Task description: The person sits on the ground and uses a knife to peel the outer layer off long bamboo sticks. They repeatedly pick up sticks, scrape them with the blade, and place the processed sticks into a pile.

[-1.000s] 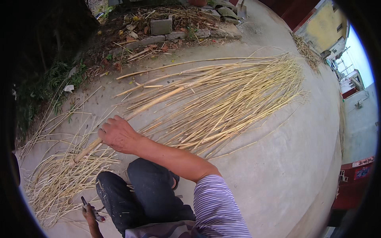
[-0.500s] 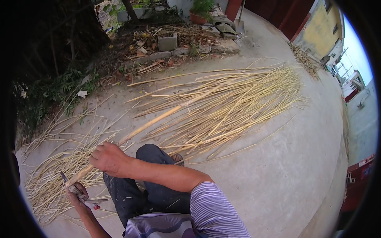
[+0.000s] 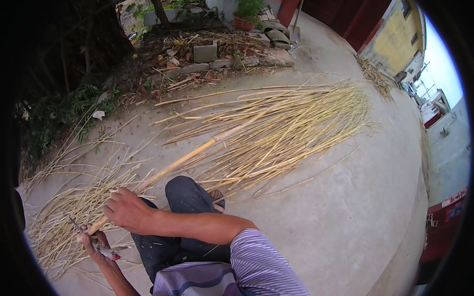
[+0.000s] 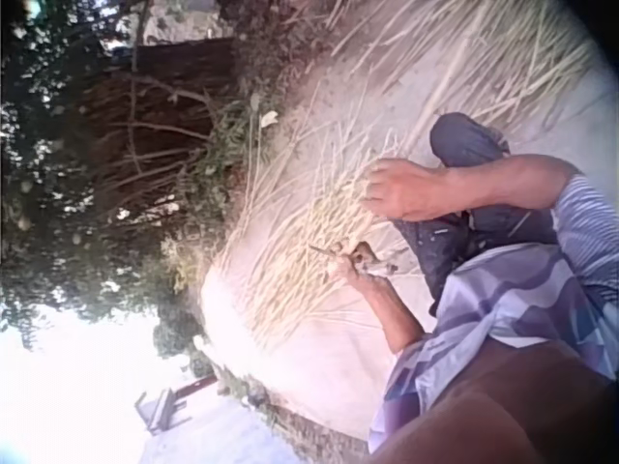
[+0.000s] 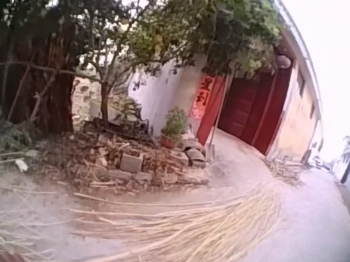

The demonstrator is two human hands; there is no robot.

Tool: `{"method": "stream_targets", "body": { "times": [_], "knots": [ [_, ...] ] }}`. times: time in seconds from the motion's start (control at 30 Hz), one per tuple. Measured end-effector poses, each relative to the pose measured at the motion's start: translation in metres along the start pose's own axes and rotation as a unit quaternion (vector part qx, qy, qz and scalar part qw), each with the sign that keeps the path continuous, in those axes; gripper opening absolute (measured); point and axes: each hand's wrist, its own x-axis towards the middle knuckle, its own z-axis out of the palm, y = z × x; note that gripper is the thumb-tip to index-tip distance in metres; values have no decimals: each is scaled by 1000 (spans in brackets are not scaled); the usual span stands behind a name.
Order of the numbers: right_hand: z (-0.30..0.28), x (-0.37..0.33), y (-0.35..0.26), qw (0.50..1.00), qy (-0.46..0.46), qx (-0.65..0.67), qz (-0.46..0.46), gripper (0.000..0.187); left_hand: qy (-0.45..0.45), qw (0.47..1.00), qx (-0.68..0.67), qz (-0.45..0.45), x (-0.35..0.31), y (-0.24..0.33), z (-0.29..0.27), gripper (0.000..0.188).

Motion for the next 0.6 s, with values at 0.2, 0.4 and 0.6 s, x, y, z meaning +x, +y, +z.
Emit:
{"method": "stream_targets", "body": {
  "times": [0.2, 0.4, 0.6],
  "knots": [
    [-98, -15, 73, 995, 20, 79, 61, 52, 4, 1000, -11, -3, -5, -1, -37, 41],
    [-170, -104, 310, 897, -43, -349, 269, 37, -58, 996, -60, -38, -20, 6, -43, 44],
    [-182, -193, 424, 748, -345, -387, 414, 36, -56, 992, -92, -62, -45, 26, -70, 45]
  ]
}}
